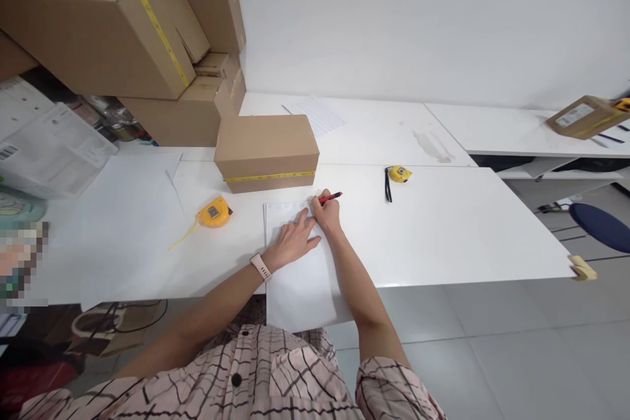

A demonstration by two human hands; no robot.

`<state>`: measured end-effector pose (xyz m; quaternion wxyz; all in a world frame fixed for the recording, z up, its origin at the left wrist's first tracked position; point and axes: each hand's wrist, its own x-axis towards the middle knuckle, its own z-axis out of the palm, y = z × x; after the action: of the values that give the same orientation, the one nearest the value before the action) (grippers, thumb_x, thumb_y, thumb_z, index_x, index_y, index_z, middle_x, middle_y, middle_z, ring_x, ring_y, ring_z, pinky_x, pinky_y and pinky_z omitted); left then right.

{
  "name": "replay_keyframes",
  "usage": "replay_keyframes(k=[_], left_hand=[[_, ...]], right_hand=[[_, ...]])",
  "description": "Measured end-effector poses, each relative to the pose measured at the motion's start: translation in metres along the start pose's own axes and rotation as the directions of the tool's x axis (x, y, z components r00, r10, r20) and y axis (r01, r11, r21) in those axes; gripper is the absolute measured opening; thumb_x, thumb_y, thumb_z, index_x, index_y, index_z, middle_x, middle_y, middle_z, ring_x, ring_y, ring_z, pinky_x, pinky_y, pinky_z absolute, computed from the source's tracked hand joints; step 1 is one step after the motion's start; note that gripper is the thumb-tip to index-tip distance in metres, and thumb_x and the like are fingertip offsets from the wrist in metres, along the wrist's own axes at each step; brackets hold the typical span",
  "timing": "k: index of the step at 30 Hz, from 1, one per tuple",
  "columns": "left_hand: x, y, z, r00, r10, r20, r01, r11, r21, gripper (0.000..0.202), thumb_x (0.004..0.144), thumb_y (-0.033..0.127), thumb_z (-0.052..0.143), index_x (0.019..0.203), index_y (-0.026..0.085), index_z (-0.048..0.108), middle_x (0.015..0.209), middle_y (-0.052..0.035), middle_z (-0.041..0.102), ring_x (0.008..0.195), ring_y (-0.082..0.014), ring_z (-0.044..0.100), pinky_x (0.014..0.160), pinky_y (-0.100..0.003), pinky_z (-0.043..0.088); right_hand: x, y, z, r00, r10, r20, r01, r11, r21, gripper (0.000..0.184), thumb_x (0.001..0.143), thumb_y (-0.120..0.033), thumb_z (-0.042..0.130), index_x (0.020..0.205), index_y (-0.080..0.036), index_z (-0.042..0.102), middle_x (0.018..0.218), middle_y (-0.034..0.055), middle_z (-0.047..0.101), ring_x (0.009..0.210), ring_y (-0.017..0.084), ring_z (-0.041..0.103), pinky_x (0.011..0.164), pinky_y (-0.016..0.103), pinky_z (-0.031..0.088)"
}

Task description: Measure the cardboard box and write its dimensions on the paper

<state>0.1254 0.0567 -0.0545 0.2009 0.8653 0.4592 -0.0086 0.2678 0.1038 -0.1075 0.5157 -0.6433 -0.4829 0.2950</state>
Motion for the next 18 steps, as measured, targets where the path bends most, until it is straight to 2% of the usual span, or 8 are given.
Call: replay_keyframes(k=[15, 18], left_hand=[[0.0005, -0.0002, -0.0002, 1.000, 0.001, 0.017, -0.001, 1.000, 0.005, 0.048, 0.099, 0.042, 0.049, 0.141, 0.018, 0.045, 0.166, -0.0228, 0.021, 0.107, -0.0380, 0.069, 0.093, -0.053, 0.049], [0.0012, -0.0016, 0.0022, 1.000, 0.013, -0.007, -0.013, 1.000, 0.008, 0.048, 0.099, 0.043, 0.050, 0.140, 0.017, 0.047, 0.165, -0.0225, 0.021, 0.104, -0.0380, 0.070, 0.092, -0.053, 0.050]], right_hand=[[-0.0001, -0.0006, 0.0013, 1.000, -0.005, -0.017, 0.006, 1.000, 0.014, 0.026, 0.080, -0.032, 0.056, 0.065, -0.024, 0.036, 0.059, -0.0070, 0.035, 0.057, 0.012, 0.034, 0.055, 0.027, 0.030], [0.0002, -0.0009, 0.0023, 0.998, -0.018, -0.060, 0.018, 1.000, 0.005, 0.028, 0.083, -0.034, 0.056, 0.067, -0.025, 0.036, 0.060, -0.0070, 0.035, 0.058, 0.012, 0.034, 0.056, 0.027, 0.030]])
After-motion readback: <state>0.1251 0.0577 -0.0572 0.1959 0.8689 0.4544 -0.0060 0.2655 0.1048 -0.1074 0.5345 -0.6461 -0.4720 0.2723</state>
